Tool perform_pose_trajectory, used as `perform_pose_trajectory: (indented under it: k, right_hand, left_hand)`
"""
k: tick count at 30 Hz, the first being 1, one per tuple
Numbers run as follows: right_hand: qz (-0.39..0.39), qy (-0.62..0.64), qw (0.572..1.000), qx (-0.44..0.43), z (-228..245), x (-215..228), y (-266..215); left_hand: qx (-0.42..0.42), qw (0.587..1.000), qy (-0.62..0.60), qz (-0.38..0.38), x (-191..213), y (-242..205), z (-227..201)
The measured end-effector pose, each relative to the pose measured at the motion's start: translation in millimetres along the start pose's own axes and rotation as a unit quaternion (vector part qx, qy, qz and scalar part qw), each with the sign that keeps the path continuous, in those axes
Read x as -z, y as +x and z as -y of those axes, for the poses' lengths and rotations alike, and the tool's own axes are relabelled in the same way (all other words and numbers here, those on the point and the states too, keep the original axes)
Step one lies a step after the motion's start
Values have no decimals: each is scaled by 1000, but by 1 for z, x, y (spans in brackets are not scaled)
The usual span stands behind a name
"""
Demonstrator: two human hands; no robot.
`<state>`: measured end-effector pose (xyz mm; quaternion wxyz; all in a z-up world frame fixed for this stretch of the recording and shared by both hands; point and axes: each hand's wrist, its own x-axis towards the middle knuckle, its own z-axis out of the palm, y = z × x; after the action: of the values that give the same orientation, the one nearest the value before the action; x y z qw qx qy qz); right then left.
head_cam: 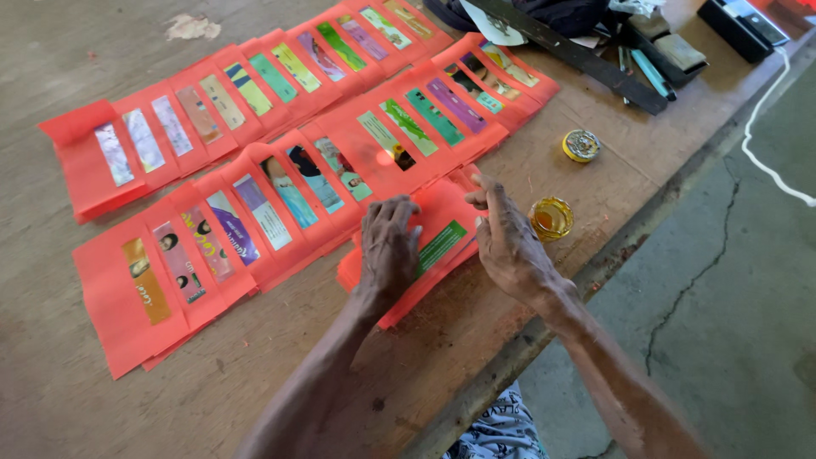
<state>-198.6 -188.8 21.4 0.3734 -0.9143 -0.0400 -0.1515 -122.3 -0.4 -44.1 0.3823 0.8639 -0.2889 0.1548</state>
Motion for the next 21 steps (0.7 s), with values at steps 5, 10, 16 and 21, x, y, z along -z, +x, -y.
perform_pose_trajectory:
  k: [5, 10, 16, 21]
  right_hand:
    - [14, 10, 1000, -26, 4, 0, -2]
    - [32, 6, 997, -63, 6, 4, 5]
    - [7, -15, 999, -42, 0, 11, 13]
    - [17, 18, 997, -77, -2, 14, 23]
  left_hand:
    - [54, 998, -32, 14, -1, 1, -2]
    - [38, 998, -38, -22, 3, 0, -4]
    - [-48, 995, -76, -52, 6, -2, -4]
    - [-62, 991, -112, -35, 4, -1, -3]
